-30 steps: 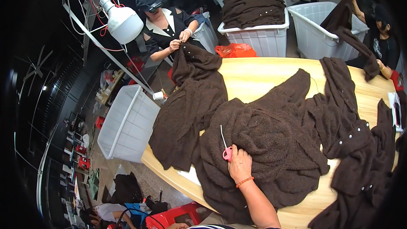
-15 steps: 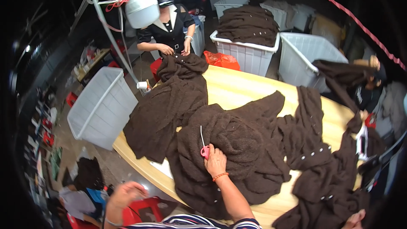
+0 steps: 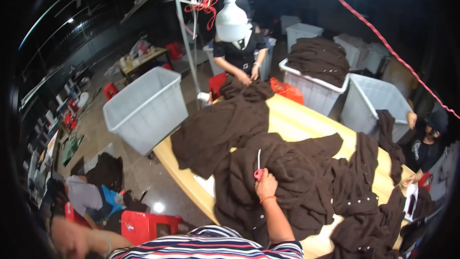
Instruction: Use scissors to trim loose threads from brown garments on a workbench in a factory setting.
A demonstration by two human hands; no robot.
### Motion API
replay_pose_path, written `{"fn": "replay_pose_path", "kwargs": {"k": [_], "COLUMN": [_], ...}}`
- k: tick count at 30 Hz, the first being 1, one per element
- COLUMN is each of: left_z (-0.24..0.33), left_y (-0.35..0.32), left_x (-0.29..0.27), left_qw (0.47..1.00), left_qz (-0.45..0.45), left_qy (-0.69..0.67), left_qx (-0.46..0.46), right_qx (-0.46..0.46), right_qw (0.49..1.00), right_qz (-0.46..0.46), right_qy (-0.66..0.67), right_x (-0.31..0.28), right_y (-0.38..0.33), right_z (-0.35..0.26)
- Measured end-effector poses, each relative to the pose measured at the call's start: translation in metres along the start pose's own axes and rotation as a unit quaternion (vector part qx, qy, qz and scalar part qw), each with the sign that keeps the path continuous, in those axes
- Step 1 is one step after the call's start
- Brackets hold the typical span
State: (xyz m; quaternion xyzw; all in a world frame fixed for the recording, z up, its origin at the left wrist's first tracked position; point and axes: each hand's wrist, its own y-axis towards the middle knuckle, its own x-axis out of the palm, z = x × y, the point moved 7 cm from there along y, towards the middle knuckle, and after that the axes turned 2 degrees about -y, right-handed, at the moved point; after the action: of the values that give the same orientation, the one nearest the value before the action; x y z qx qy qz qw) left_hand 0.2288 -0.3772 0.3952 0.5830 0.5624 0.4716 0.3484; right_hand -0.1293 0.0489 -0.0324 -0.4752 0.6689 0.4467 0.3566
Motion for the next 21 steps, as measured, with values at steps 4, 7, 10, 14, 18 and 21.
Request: {"fn": "replay_pose_path", "kwargs": {"k": [4,7,10,14,18,21], "left_z": [-0.103,-0.151,-0.146,-0.149,-0.13,-0.135], "left_y": [-0.014,-0.039,-0.041,-0.029,0.006,0.016], "left_x": [0.065,0.122,0.165,0.219,0.242,0.219], "left_qw": [0.92,0.845,0.74,0.672,0.524,0.59], "left_qz": [0.028,-0.046,-0.16,-0.192,-0.238,-0.144], "left_qy": [-0.261,-0.364,-0.519,-0.628,-0.747,-0.735], "left_qx": [-0.29,-0.389,-0.397,-0.344,-0.333,-0.3], "right_qx": [-0.029,-0.024,-0.03,-0.007,-0.011,-0.008], "right_qw": [0.998,0.996,0.998,0.999,0.995,0.989], "right_qz": [-0.008,0.03,0.031,0.045,0.09,0.132], "right_qy": [0.059,0.08,0.046,0.006,0.036,0.06], "right_x": [-0.007,-0.019,-0.027,-0.028,-0.043,-0.071], "right_y": [-0.013,-0.044,-0.056,-0.066,-0.072,-0.086], "right_z": [-0.012,0.002,-0.014,-0.011,-0.008,-0.019]}}
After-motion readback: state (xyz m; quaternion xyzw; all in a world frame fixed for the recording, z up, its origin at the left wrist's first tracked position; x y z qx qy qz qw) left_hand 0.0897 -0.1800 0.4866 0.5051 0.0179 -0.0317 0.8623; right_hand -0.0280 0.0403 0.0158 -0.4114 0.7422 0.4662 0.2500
